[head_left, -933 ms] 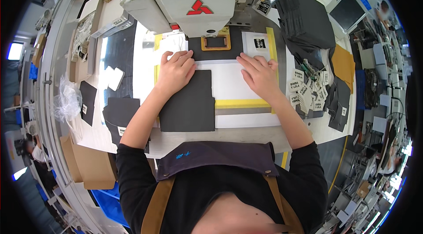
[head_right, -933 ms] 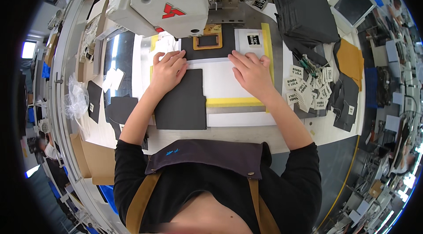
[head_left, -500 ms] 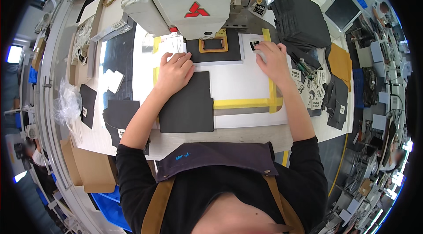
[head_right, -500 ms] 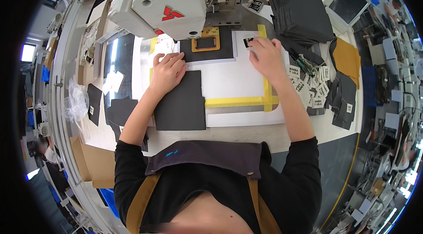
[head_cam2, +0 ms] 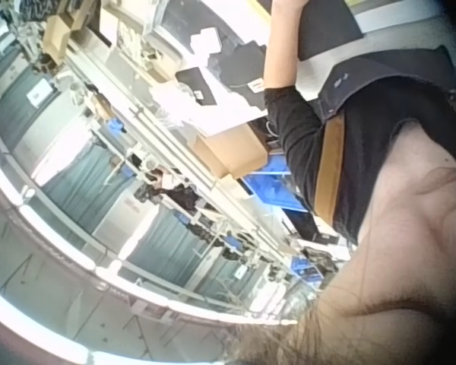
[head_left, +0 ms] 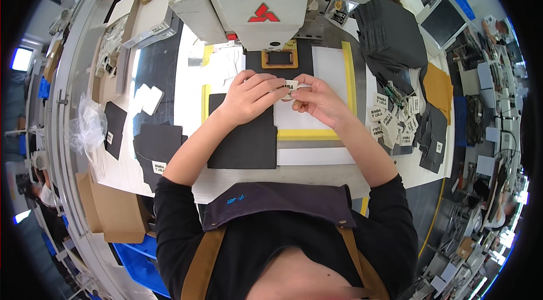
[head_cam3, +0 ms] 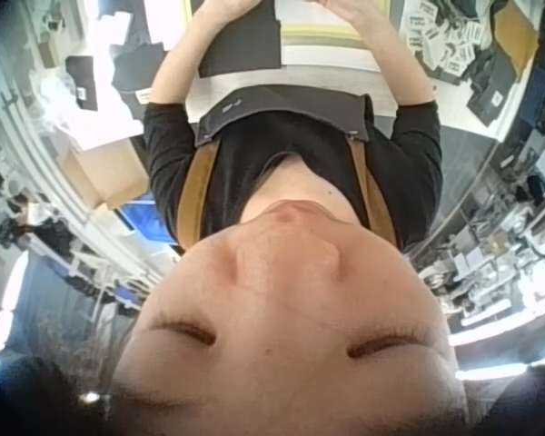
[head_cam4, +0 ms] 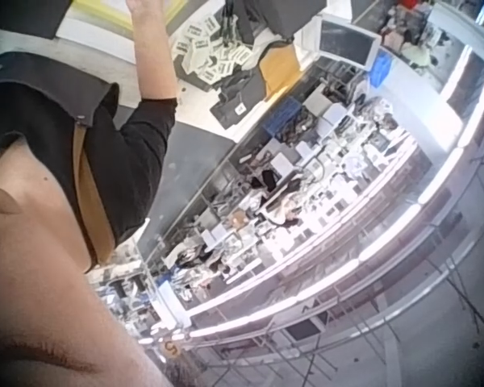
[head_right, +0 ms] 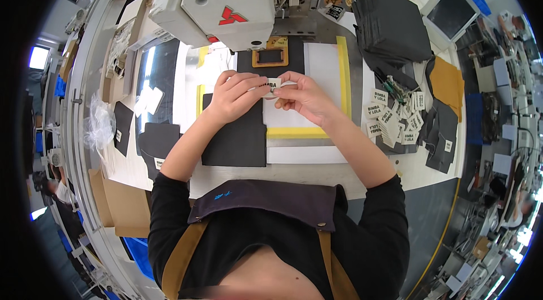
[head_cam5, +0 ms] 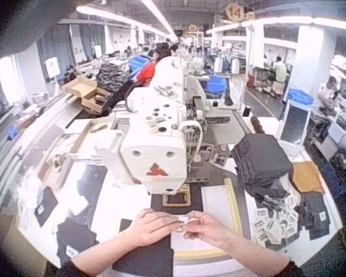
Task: The recorder uses a heavy-duty sewing machine to attach leather patches and labels to square leather pieces.
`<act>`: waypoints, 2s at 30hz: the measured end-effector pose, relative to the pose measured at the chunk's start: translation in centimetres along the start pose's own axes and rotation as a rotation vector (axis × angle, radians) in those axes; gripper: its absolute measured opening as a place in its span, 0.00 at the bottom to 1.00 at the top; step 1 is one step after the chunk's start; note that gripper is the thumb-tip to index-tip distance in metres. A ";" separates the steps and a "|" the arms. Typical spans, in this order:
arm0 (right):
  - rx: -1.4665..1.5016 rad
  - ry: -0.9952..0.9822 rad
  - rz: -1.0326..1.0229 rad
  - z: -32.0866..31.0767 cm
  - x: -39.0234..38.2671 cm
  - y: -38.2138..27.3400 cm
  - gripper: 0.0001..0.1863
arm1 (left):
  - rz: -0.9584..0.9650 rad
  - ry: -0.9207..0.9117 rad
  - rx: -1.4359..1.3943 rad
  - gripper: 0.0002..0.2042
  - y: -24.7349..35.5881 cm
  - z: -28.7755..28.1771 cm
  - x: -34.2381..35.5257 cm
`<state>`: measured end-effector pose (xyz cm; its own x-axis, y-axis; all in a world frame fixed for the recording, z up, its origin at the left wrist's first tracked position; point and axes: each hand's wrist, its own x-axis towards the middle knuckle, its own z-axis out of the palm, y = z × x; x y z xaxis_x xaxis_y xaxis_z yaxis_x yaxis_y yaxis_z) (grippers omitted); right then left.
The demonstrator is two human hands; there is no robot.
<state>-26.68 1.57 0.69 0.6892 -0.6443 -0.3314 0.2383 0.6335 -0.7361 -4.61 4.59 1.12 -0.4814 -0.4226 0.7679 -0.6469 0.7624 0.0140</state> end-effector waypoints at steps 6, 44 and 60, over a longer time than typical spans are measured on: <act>-0.398 0.154 -0.178 0.8 1.7 -1.4 0.13 | 0.000 -0.119 0.039 0.11 -1.6 0.5 -0.4; -0.718 0.435 -0.335 -1.1 8.1 -1.4 0.07 | -0.068 -0.240 0.118 0.12 -3.5 3.9 -1.6; -1.295 0.277 -0.608 -1.3 6.2 -2.1 0.11 | -0.125 -0.299 0.116 0.17 -3.4 3.8 -1.7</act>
<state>-23.80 -4.31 -0.53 0.5224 -0.8217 0.2279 -0.4354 -0.4869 -0.7572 -3.88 0.86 -2.71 -0.5353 -0.6472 0.5428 -0.7666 0.6421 0.0096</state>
